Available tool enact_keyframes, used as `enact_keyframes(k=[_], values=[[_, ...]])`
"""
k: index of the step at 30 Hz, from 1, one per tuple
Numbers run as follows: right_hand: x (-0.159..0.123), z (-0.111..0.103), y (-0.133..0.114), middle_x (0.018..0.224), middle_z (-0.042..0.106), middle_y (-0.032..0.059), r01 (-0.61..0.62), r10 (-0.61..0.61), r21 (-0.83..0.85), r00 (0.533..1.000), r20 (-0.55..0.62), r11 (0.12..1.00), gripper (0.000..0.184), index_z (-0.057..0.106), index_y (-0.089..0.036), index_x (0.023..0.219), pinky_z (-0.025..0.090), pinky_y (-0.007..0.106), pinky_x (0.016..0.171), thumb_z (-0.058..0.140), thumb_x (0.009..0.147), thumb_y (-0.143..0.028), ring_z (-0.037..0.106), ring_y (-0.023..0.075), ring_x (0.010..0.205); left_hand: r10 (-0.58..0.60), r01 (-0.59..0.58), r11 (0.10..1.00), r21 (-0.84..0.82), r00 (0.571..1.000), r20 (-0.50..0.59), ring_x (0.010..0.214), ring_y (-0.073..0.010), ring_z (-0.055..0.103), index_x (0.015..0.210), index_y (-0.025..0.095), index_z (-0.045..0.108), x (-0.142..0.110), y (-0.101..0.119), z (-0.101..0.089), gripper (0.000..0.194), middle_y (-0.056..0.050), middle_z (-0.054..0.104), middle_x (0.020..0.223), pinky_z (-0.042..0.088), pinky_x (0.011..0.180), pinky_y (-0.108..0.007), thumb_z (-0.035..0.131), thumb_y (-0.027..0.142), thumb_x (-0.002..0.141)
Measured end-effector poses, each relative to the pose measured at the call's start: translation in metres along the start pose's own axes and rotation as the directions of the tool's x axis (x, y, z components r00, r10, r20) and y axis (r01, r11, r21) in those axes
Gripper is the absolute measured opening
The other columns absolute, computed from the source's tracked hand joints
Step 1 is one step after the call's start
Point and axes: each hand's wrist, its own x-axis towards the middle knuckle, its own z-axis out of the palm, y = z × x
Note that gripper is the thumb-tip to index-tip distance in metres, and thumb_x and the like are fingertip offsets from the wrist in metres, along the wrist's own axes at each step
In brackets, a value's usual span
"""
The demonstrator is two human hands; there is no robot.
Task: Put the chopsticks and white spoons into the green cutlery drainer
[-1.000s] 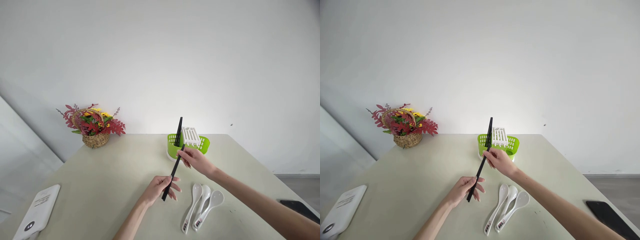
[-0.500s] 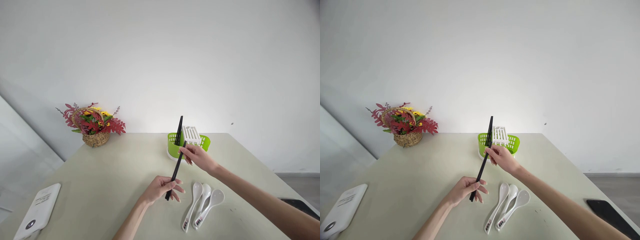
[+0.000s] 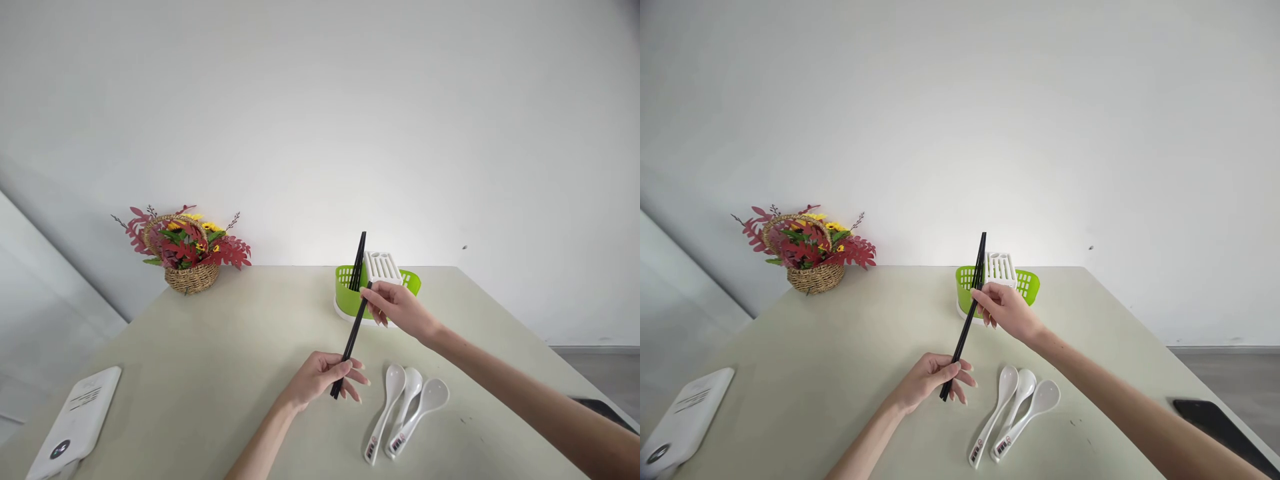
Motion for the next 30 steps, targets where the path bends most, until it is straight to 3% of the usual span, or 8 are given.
enact_keyframes(k=[9, 16, 18, 22, 25, 30], values=[[0.001, -0.02, -0.031, 0.07, 0.069, 0.0003, 0.07, -0.07, -0.079, 0.998, 0.004, 0.994, 0.052, 0.055, -0.023, 0.074, 0.045, 0.025, 0.052, 0.06, 0.09, -0.071, 0.06, 0.0123, 0.057, 0.048, -0.048, 0.999, -0.002, 0.998, -0.032, 0.076, -0.0218, 0.078, 0.113, 0.009, 0.074, 0.002, -0.001, -0.003, 0.049, -0.022, 0.079, 0.111, 0.048, 0.066, -0.029, 0.065, 0.054, 0.096], [0.009, -0.058, -0.065, 0.067, 0.067, -0.0001, 0.111, -0.123, -0.086, 0.981, -0.147, 0.99, 0.051, 0.06, -0.021, 0.074, 0.047, 0.026, 0.054, 0.068, 0.086, -0.07, 0.057, 0.0109, 0.057, 0.035, -0.031, 0.998, 0.05, 0.997, -0.07, 0.074, -0.02, 0.076, 0.112, 0.009, 0.074, 0.004, -0.004, -0.001, 0.055, -0.02, 0.08, 0.104, 0.048, 0.065, -0.028, 0.061, 0.06, 0.096], [0.017, -0.072, -0.075, 0.068, 0.066, 0.0002, 0.18, -0.195, -0.082, 0.95, -0.243, 0.98, 0.049, 0.062, -0.021, 0.075, 0.048, 0.026, 0.054, 0.07, 0.086, -0.068, 0.058, 0.0113, 0.058, 0.02, -0.014, 0.998, 0.06, 0.994, -0.107, 0.07, -0.0178, 0.073, 0.115, 0.009, 0.072, 0.006, -0.005, -0.001, 0.058, -0.018, 0.08, 0.102, 0.047, 0.063, -0.027, 0.062, 0.062, 0.094], [0.038, -0.092, -0.092, 0.074, 0.069, 0.0023, 0.271, -0.339, -0.213, 0.834, -0.436, 0.939, 0.046, 0.062, -0.022, 0.078, 0.046, 0.025, 0.048, 0.069, 0.088, -0.066, 0.06, 0.0118, 0.057, 0.012, -0.006, 0.999, 0.036, 0.988, -0.156, 0.065, -0.0151, 0.069, 0.118, 0.01, 0.068, 0.009, -0.008, -0.002, 0.062, -0.014, 0.077, 0.097, 0.047, 0.061, -0.027, 0.064, 0.065, 0.091], [0.054, -0.092, -0.094, 0.074, 0.071, 0.0025, 0.264, -0.417, -0.375, 0.807, -0.419, 0.888, 0.043, 0.059, -0.023, 0.076, 0.045, 0.026, 0.048, 0.065, 0.093, -0.063, 0.06, 0.0115, 0.053, 0.017, -0.012, 0.999, 0.031, 0.988, -0.156, 0.064, -0.014, 0.068, 0.117, 0.011, 0.068, 0.01, -0.01, -0.003, 0.06, -0.011, 0.075, 0.093, 0.048, 0.061, -0.026, 0.063, 0.065, 0.092], [0.076, -0.07, -0.076, 0.069, 0.073, 0.0007, 0.212, -0.405, -0.518, 0.867, -0.292, 0.829, 0.033, 0.061, -0.023, 0.079, 0.045, 0.026, 0.051, 0.06, 0.099, -0.049, 0.063, 0.0119, 0.05, 0.01, -0.006, 1.0, 0.029, 0.99, -0.139, 0.064, -0.0133, 0.067, 0.116, 0.011, 0.067, 0.01, -0.013, -0.003, 0.056, -0.008, 0.072, 0.09, 0.047, 0.06, -0.026, 0.063, 0.063, 0.093]])
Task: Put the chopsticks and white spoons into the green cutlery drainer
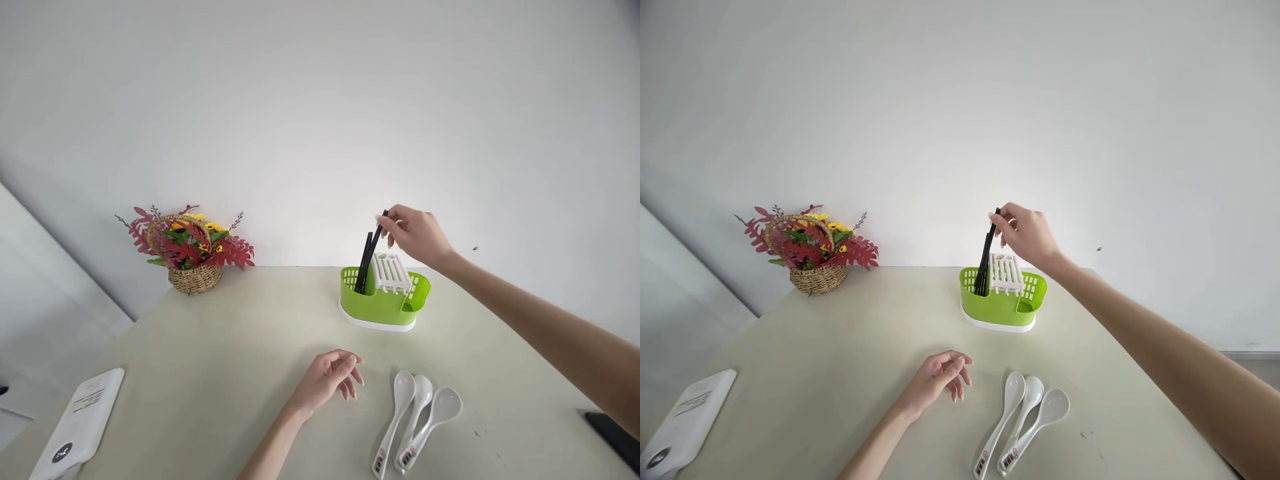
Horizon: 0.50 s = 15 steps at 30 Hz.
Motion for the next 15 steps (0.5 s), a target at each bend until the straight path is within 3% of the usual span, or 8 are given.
enact_keyframes(k=[7, 15], values=[[0.006, 0.049, 0.027, 0.076, 0.077, -0.0013, -0.009, 0.018, -0.054, 0.984, 0.175, 0.999, 0.029, 0.06, -0.025, 0.082, 0.045, 0.025, 0.05, 0.054, 0.1, -0.046, 0.069, 0.0143, 0.056, -0.02, 0.02, 1.0, 0.006, 1.0, 0.019, 0.062, -0.0119, 0.066, 0.112, 0.012, 0.067, 0.001, 0.002, 0.002, 0.052, -0.008, 0.072, 0.089, 0.047, 0.058, -0.024, 0.067, 0.06, 0.091], [0.024, 0.078, 0.051, 0.071, 0.078, -0.0012, -0.036, 0.061, -0.097, 0.962, 0.265, 0.995, 0.029, 0.06, -0.025, 0.076, 0.053, 0.029, 0.065, 0.055, 0.101, -0.04, 0.071, 0.0162, 0.059, -0.041, 0.041, 0.999, 0.021, 0.999, 0.025, 0.062, -0.0112, 0.063, 0.109, 0.012, 0.069, 0.003, 0.005, 0.006, 0.048, -0.007, 0.072, 0.086, 0.046, 0.059, -0.025, 0.071, 0.056, 0.09]])
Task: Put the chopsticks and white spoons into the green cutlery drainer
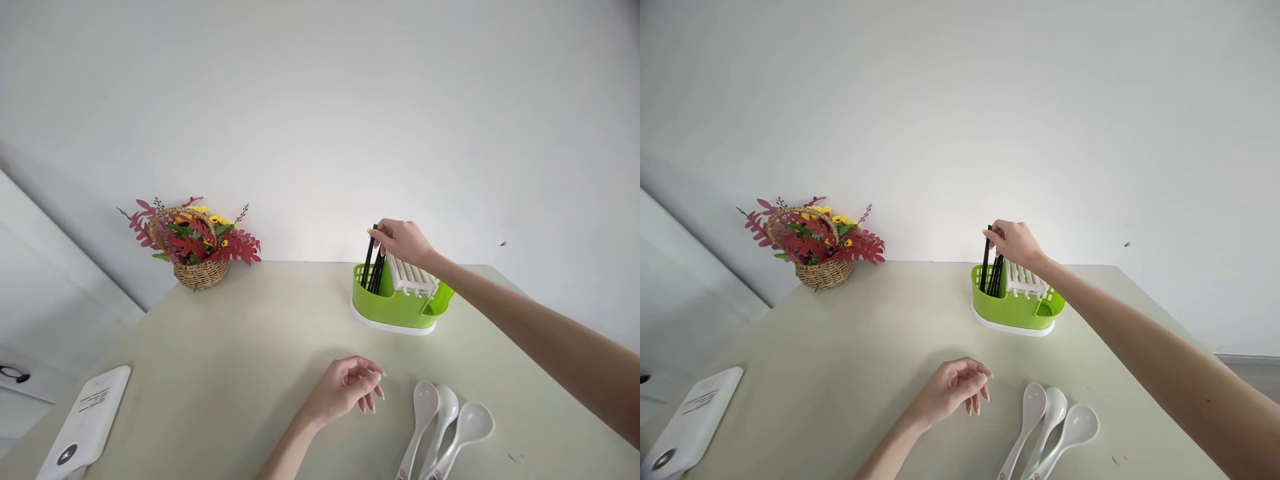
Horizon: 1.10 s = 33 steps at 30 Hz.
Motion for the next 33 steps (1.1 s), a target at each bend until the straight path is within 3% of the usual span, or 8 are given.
enact_keyframes(k=[12, 15, 18, 22, 24, 27, 30, 33], values=[[0.006, 0.005, 0.004, 0.074, 0.08, 0.001, -0.093, 0.091, 0.04, 0.995, 0.034, 0.995, 0.025, 0.064, -0.023, 0.079, 0.057, 0.032, 0.058, 0.059, 0.1, -0.037, 0.07, 0.0164, 0.049, -0.018, 0.018, 0.999, -0.036, 1.0, 0.002, 0.062, -0.0117, 0.062, 0.105, 0.013, 0.069, 0.001, 0.001, 0.0, 0.048, -0.005, 0.07, 0.083, 0.046, 0.06, -0.026, 0.074, 0.057, 0.086], [0.002, -0.001, -0.003, 0.072, 0.079, 0.0022, -0.117, 0.118, 0.06, 0.993, -0.004, 0.991, 0.017, 0.066, -0.022, 0.098, 0.057, 0.033, 0.054, 0.06, 0.1, -0.037, 0.071, 0.0178, 0.049, -0.013, 0.013, 0.999, -0.033, 1.0, 0.001, 0.062, -0.0119, 0.062, 0.105, 0.014, 0.069, 0.0, 0.0, -0.001, 0.047, -0.005, 0.071, 0.084, 0.046, 0.059, -0.026, 0.074, 0.056, 0.087], [-0.011, -0.013, -0.015, 0.076, 0.079, 0.0028, -0.105, 0.111, 0.068, 0.989, -0.093, 0.992, 0.027, 0.06, -0.021, 0.122, 0.054, 0.03, 0.05, 0.06, 0.099, -0.036, 0.071, 0.0175, 0.05, -0.002, 0.002, 1.0, -0.027, 1.0, 0.006, 0.063, -0.0118, 0.063, 0.106, 0.014, 0.068, 0.0, -0.001, -0.002, 0.045, -0.006, 0.071, 0.085, 0.046, 0.059, -0.025, 0.073, 0.055, 0.088], [-0.044, -0.035, -0.037, 0.08, 0.079, 0.0021, -0.048, 0.058, 0.07, 0.987, -0.152, 0.996, 0.025, 0.061, -0.023, 0.117, 0.048, 0.026, 0.046, 0.06, 0.099, -0.04, 0.071, 0.0164, 0.053, -0.003, 0.003, 1.0, -0.023, 1.0, -0.004, 0.062, -0.0116, 0.062, 0.106, 0.013, 0.067, 0.0, -0.003, -0.003, 0.048, -0.006, 0.07, 0.085, 0.047, 0.059, -0.025, 0.073, 0.057, 0.087], [-0.068, -0.045, -0.046, 0.078, 0.078, 0.0008, -0.042, 0.052, 0.091, 0.992, -0.112, 0.995, 0.022, 0.065, -0.025, 0.105, 0.044, 0.024, 0.042, 0.058, 0.1, -0.045, 0.071, 0.0158, 0.053, 0.004, -0.004, 1.0, -0.025, 1.0, -0.024, 0.061, -0.0115, 0.062, 0.104, 0.014, 0.066, 0.001, -0.003, -0.003, 0.049, -0.005, 0.07, 0.083, 0.047, 0.058, -0.025, 0.073, 0.059, 0.087], [-0.113, -0.054, -0.051, 0.073, 0.075, -0.0009, -0.024, 0.028, 0.127, 0.999, -0.03, 0.992, 0.027, 0.066, -0.026, 0.094, 0.051, 0.025, 0.05, 0.057, 0.1, -0.051, 0.069, 0.0146, 0.053, 0.033, -0.033, 0.999, 0.002, 0.998, -0.051, 0.057, -0.0104, 0.058, 0.099, 0.015, 0.065, 0.0, -0.005, 0.0, 0.047, -0.003, 0.067, 0.08, 0.046, 0.056, -0.025, 0.069, 0.06, 0.089], [-0.162, -0.056, -0.045, 0.071, 0.074, 0.0002, -0.044, 0.04, 0.127, 0.999, 0.034, 0.991, 0.034, 0.068, -0.028, 0.088, 0.049, 0.027, 0.048, 0.054, 0.1, -0.057, 0.067, 0.0158, 0.053, 0.068, -0.058, 0.988, 0.145, 0.996, -0.066, 0.054, -0.0097, 0.054, 0.094, 0.016, 0.065, -0.003, -0.007, 0.005, 0.045, -0.003, 0.067, 0.078, 0.043, 0.054, -0.024, 0.063, 0.06, 0.093], [-0.21, -0.049, -0.03, 0.071, 0.073, 0.0017, -0.147, 0.134, 0.142, 0.986, 0.095, 0.979, 0.038, 0.069, -0.028, 0.088, 0.048, 0.027, 0.047, 0.052, 0.099, -0.06, 0.067, 0.018, 0.056, 0.12, -0.101, 0.922, 0.374, 0.992, -0.029, 0.059, -0.0115, 0.056, 0.091, 0.017, 0.069, -0.007, -0.008, 0.012, 0.041, -0.003, 0.069, 0.075, 0.042, 0.056, -0.023, 0.057, 0.055, 0.097]])
